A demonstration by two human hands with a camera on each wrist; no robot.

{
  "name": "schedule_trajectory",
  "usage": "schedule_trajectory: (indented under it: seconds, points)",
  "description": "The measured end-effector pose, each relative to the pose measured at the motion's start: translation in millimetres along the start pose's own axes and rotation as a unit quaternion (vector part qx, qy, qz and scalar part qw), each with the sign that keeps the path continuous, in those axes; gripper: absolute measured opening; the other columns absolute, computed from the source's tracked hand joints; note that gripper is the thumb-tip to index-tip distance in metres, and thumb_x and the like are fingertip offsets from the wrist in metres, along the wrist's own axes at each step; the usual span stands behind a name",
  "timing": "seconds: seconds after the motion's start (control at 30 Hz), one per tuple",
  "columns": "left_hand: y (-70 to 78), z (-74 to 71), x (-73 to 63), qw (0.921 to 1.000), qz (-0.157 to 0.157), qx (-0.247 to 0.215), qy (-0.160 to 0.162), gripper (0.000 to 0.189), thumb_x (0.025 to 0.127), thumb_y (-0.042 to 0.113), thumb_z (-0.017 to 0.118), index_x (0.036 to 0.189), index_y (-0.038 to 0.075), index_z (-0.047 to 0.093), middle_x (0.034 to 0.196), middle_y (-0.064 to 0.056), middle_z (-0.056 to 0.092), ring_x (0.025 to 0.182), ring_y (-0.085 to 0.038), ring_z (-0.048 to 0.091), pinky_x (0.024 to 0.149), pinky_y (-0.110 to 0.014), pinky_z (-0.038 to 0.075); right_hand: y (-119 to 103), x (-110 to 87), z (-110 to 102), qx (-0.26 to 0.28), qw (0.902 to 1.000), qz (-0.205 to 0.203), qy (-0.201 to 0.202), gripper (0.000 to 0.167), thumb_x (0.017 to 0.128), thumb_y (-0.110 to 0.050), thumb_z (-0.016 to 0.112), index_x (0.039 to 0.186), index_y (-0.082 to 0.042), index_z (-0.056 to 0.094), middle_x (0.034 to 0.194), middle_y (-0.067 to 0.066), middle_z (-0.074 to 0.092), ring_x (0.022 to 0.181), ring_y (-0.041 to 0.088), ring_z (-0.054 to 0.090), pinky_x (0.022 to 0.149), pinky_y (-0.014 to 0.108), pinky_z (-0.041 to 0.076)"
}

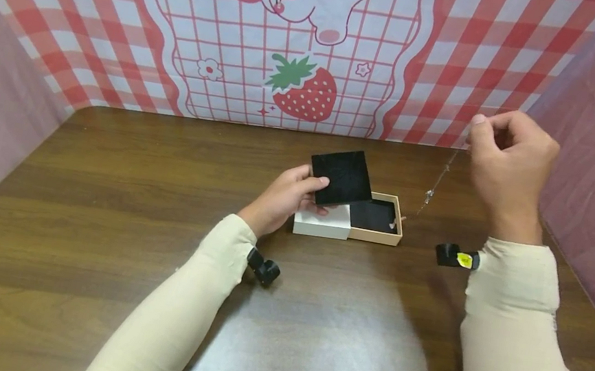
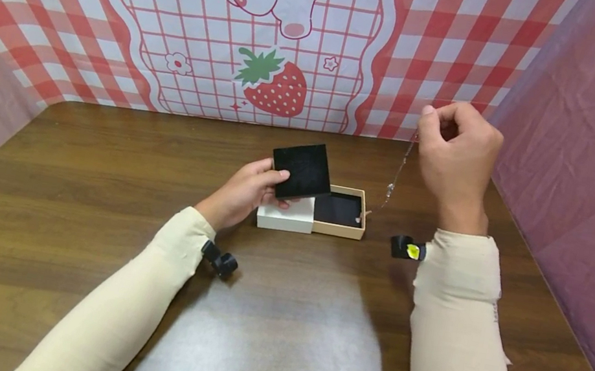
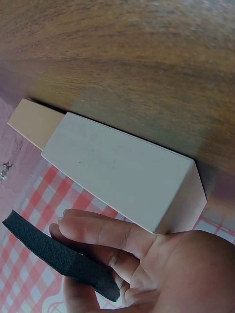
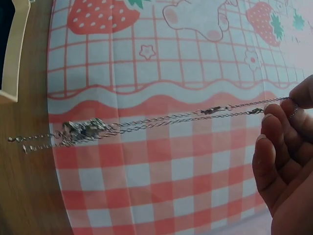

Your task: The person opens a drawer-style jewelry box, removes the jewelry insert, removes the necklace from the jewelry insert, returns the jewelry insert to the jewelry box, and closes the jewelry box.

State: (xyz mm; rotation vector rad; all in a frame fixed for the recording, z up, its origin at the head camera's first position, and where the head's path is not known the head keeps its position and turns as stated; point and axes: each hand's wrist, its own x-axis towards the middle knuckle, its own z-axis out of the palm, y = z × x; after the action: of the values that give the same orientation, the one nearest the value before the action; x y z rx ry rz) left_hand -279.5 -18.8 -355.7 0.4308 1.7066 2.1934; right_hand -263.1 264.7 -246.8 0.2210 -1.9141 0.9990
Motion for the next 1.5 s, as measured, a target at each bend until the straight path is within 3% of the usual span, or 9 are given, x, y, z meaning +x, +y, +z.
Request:
schedule_trajectory:
  seconds: [0.2, 0.33, 0.77, 0.87, 1.1, 1.5]
  points:
    - [-0.6, 0.3, 0.0, 1.0000, 0.001, 0.000, 0.001, 0.032, 0.104, 0.011, 0.051, 0.129, -0.008, 0.051, 0.117, -0.026, 0.065, 0.087, -0.022, 0.069, 0.074, -0.033, 0.056, 6.6, 2.6, -7.6, -0.022, 0.9993, 0.017, -0.024, 0.029, 0.091, -0.021, 0.065, 0.079, 0.005, 0.069, 0.065, -0.028, 0.057, 0.059, -0.004, 0.053, 0.059, 0.019, 0.036]
    - [-0.4, 0.2, 0.3, 1.0000, 0.004, -0.001, 0.003, 0.032, 0.104, 0.011, 0.052, 0.129, -0.008, 0.051, 0.117, -0.026, 0.065, 0.086, -0.022, 0.069, 0.074, -0.033, 0.056, 9.3, 4.1, -11.7, -0.053, 0.9973, 0.014, -0.048, 0.031, 0.091, -0.025, 0.066, 0.079, 0.003, 0.070, 0.064, -0.031, 0.053, 0.060, -0.004, 0.047, 0.061, 0.018, 0.033]
    - [0.4, 0.4, -0.6, 1.0000, 0.008, 0.000, 0.001, 0.032, 0.104, 0.011, 0.052, 0.129, -0.008, 0.051, 0.117, -0.026, 0.064, 0.086, -0.023, 0.070, 0.074, -0.033, 0.057, 10.7, 6.3, -20.8, -0.124, 0.9860, 0.028, -0.108, 0.035, 0.092, -0.031, 0.065, 0.085, 0.002, 0.072, 0.064, -0.030, 0.047, 0.064, 0.000, 0.044, 0.063, 0.017, 0.032]
    - [0.3, 0.3, -0.4, 1.0000, 0.008, 0.001, 0.002, 0.032, 0.104, 0.010, 0.052, 0.129, -0.009, 0.051, 0.118, -0.026, 0.064, 0.086, -0.023, 0.070, 0.073, -0.033, 0.057, 11.9, 6.7, -22.4, -0.148, 0.9798, 0.034, -0.130, 0.035, 0.092, -0.033, 0.063, 0.087, 0.001, 0.073, 0.065, -0.023, 0.051, 0.065, 0.004, 0.045, 0.063, 0.018, 0.032]
    - [-0.1, 0.2, -0.2, 1.0000, 0.007, 0.002, 0.004, 0.031, 0.103, 0.010, 0.052, 0.129, -0.009, 0.051, 0.117, -0.026, 0.064, 0.086, -0.022, 0.070, 0.073, -0.033, 0.057, 13.8, 5.2, -24.5, -0.178, 0.9670, 0.049, -0.176, 0.037, 0.095, -0.034, 0.060, 0.095, 0.001, 0.073, 0.083, 0.016, 0.066, 0.070, 0.016, 0.047, 0.063, 0.024, 0.034]
    - [-0.8, 1.2, -0.4, 1.0000, 0.006, 0.000, 0.007, 0.029, 0.103, 0.010, 0.052, 0.126, -0.008, 0.052, 0.115, -0.026, 0.065, 0.085, -0.022, 0.070, 0.072, -0.032, 0.057, 18.0, 3.6, -24.7, -0.186, 0.9599, 0.065, -0.199, 0.039, 0.097, -0.035, 0.058, 0.098, 0.001, 0.072, 0.087, 0.018, 0.067, 0.073, 0.022, 0.048, 0.062, 0.027, 0.035]
